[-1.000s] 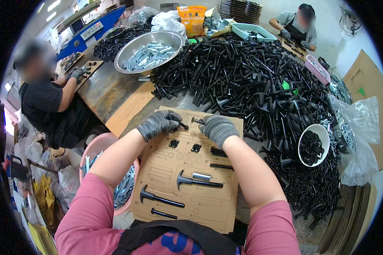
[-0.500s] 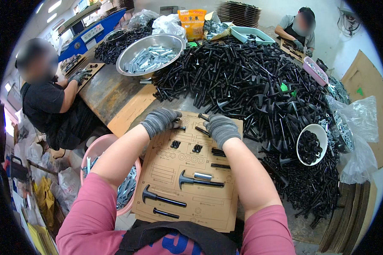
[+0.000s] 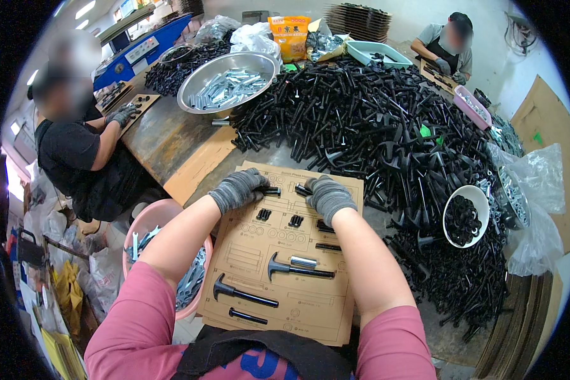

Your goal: The person assembles small hardware sets by picking hammers, nails, and washers from piles and bowls, then placing them into designated slots on cardboard templates. The person repeats this process for multiple templates, arranging each component carefully before moving to the next.

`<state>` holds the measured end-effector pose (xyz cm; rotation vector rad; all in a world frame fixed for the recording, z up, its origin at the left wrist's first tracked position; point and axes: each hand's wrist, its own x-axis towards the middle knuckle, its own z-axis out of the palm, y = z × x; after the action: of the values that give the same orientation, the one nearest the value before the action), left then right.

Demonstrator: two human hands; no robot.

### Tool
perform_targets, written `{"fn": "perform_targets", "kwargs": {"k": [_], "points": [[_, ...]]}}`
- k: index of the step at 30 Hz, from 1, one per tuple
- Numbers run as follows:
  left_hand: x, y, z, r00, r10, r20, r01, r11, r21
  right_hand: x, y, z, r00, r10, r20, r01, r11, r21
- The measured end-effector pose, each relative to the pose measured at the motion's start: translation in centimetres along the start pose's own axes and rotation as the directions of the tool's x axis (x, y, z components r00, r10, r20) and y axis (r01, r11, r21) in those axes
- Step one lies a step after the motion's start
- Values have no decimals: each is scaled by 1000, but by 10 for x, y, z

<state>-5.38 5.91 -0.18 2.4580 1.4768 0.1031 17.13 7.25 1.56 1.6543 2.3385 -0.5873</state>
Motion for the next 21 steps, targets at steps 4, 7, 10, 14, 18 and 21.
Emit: {"fn": "perform_targets", "kwargs": {"k": [4,7,10,14,18,21], "points": [[0,6,-3,998,17,60,-16,1000,-17,-4,15,3,991,-133,-13,131,987,-93],[0,13,-4,995,-24,94,28,999,-37,-5,21,10,970,-232,-69,213,954,-210],[-1,17,-2,997,-36,75,39,998,-47,-3,28,3,960,-276,-49,256,935,-247],[-3,11,3,999,-8,46,12,995,-96,-24,30,-18,997,-74,10,68,958,280],[-1,19,1,999,47,24,-44,995,-84,-9,33,-7,988,-50,-143,71,987,141],[1,22,4,999,36,25,-33,996,-89,-4,29,12,980,-37,-195,61,991,118]]}}
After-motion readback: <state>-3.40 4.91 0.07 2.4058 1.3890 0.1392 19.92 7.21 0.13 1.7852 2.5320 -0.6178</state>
